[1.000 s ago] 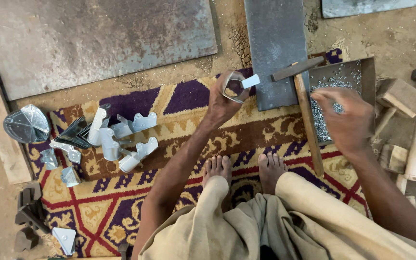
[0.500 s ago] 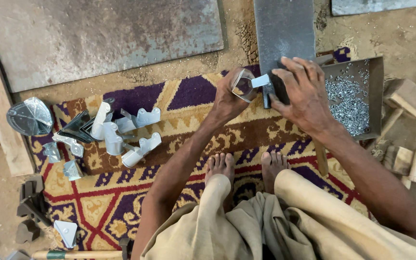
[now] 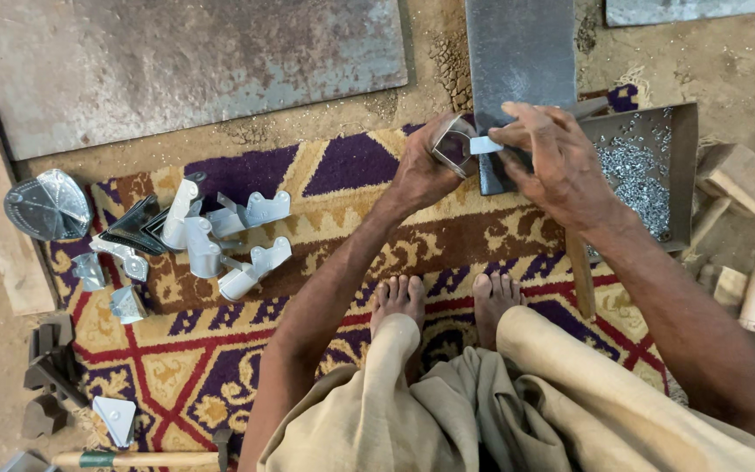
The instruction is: The person sits on a rug on the workshop floor and hammers small white aluminum fittings one at a time on a flat steel block, reshaping or flattening each piece, then sets the worked piece aside with a pile of finished pieces and picks up the next one.
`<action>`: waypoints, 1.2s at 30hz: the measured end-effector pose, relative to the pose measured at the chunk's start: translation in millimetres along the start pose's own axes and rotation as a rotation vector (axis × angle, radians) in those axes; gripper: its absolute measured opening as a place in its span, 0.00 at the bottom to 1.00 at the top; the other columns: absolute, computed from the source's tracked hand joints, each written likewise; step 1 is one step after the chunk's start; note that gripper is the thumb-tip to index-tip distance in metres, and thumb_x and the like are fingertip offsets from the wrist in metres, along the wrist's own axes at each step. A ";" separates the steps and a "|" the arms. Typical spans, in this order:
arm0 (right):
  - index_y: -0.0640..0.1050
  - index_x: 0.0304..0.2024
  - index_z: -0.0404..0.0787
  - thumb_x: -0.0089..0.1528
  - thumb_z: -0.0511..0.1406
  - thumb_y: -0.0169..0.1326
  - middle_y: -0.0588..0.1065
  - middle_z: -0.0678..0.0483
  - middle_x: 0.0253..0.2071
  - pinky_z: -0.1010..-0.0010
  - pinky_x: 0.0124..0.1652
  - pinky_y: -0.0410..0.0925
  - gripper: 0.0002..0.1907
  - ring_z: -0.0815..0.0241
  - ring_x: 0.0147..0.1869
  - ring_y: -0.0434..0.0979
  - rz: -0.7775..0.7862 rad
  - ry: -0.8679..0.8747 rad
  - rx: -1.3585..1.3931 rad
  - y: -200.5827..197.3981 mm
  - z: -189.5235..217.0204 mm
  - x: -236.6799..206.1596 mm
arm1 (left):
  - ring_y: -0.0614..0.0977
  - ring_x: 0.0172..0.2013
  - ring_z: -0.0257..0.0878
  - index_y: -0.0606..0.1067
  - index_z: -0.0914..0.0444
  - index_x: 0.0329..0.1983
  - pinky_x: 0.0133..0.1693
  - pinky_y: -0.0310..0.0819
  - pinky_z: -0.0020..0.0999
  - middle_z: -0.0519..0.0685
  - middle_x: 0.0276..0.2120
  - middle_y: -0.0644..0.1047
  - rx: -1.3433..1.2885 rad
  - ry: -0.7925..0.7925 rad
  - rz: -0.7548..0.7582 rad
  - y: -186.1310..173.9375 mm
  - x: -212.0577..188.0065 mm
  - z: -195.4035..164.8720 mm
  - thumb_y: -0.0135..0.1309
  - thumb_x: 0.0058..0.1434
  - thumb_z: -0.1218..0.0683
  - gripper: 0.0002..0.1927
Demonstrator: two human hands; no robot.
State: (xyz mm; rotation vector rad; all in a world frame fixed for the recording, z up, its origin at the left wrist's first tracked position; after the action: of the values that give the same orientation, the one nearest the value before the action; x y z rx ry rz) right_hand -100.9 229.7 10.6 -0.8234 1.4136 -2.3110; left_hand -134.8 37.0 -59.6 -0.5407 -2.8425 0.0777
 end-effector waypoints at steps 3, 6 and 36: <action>0.56 0.72 0.34 0.66 0.29 0.65 0.81 0.48 0.55 0.50 0.72 0.63 0.39 0.53 0.67 0.77 0.028 0.020 -0.002 3.4 1.7 -0.2 | 0.82 0.38 0.33 0.76 0.58 0.41 0.40 0.83 0.31 0.44 0.38 0.77 -0.033 -0.058 0.015 2.2 -2.1 7.3 0.68 0.53 0.63 0.15; 0.56 0.72 0.34 0.65 0.30 0.64 0.81 0.47 0.55 0.50 0.71 0.61 0.40 0.52 0.67 0.77 0.052 0.041 -0.029 6.7 5.2 2.3 | 0.81 0.37 0.32 0.76 0.58 0.40 0.38 0.82 0.30 0.43 0.36 0.77 -0.005 -0.099 0.018 4.5 -5.1 15.4 0.66 0.53 0.64 0.14; 0.71 0.39 0.36 0.73 0.48 0.39 0.65 0.56 0.19 0.70 0.19 0.58 0.23 0.66 0.21 0.63 0.086 0.954 0.507 -41.8 73.4 -98.8 | 0.78 0.34 0.37 0.74 0.60 0.35 0.36 0.79 0.35 0.45 0.32 0.75 0.190 0.045 -0.017 5.4 -9.0 26.3 0.61 0.51 0.65 0.12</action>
State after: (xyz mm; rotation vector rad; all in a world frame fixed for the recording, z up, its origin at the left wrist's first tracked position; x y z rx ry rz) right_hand 23.5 249.9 42.4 0.5533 0.9663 -2.9150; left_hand -131.3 38.5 -87.7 -0.4714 -2.7568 0.3251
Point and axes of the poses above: each hand's wrist, its own x-axis towards the middle knuckle, its own y-axis out of the palm, z = x × y, the point moved 4 cm from there along x, towards the middle knuckle
